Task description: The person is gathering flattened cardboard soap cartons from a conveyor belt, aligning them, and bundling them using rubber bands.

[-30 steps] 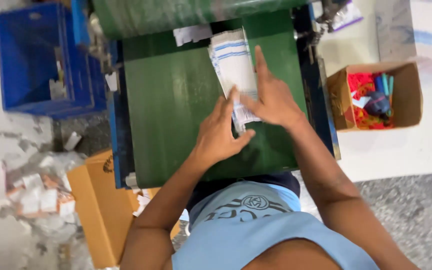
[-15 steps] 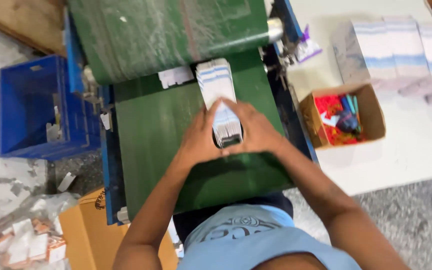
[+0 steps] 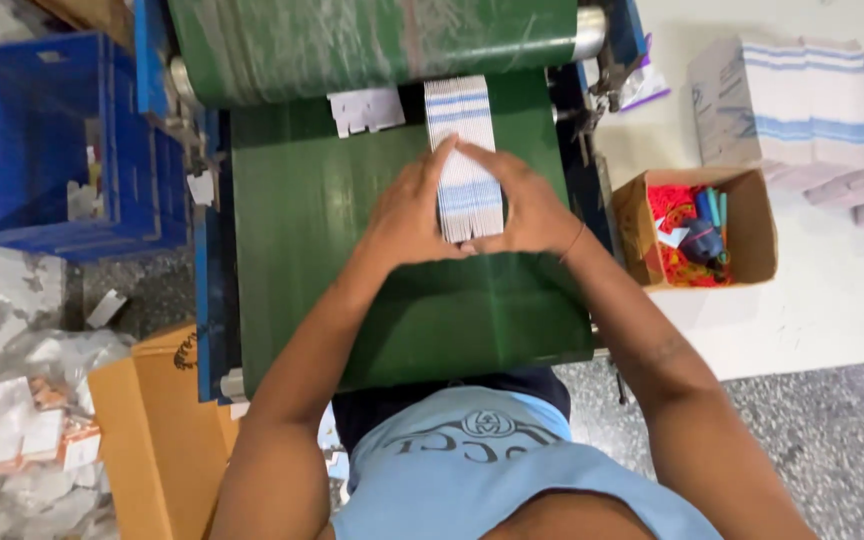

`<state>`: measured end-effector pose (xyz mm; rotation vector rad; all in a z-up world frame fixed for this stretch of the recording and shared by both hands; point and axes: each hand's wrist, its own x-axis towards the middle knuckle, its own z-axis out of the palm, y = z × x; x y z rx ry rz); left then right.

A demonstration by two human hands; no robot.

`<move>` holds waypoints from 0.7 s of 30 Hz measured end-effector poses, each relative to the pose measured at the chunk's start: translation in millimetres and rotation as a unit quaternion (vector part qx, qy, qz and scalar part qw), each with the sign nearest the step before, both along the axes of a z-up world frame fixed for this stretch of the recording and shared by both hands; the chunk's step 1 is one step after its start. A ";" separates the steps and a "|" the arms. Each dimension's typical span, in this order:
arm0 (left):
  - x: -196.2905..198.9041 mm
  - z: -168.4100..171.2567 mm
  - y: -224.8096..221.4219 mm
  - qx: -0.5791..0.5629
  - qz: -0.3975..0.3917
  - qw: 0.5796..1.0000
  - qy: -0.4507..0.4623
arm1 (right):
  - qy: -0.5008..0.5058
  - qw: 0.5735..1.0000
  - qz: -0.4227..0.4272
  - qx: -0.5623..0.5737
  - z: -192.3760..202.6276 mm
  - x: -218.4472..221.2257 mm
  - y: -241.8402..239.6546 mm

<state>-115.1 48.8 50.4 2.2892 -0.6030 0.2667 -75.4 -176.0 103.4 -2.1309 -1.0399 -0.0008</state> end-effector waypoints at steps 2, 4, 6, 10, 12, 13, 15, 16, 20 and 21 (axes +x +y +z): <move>7.4 8.3 2.1 -0.005 -0.008 1.000 -0.007 | 0.002 1.000 0.008 0.019 -8.8 -1.9 -1.0; 13.2 9.7 0.8 -0.014 -0.018 1.000 0.000 | 0.018 0.999 0.013 0.036 -13.3 -0.8 -5.0; 13.7 5.8 4.3 -0.039 -0.040 0.998 0.000 | 0.011 0.999 0.011 0.037 -14.7 0.1 -4.3; 11.9 1.6 7.1 -0.056 -0.069 0.996 -0.018 | -0.016 1.000 0.017 0.017 -16.8 0.9 -5.8; 19.6 4.9 12.2 -0.061 -0.080 0.995 0.018 | 0.033 0.999 0.014 0.031 -18.1 -0.5 -6.9; 20.6 7.4 12.7 -0.061 -0.077 0.995 0.023 | 0.039 0.999 0.016 0.030 -12.2 5.9 -6.9; 21.5 10.4 14.1 -0.043 -0.070 0.994 0.073 | 0.036 0.998 0.005 -0.043 -3.6 17.2 -6.3; 13.7 5.8 15.3 -0.043 -0.068 0.994 0.080 | 0.043 0.998 0.007 -0.042 -9.7 8.2 -5.2; 24.0 0.2 7.7 -0.040 -0.074 0.996 0.009 | -0.003 0.999 0.036 -0.009 -2.5 10.4 -6.4; 21.8 -5.8 6.0 -0.054 -0.075 0.996 -0.005 | -0.019 0.999 0.050 0.002 -2.5 9.5 -4.6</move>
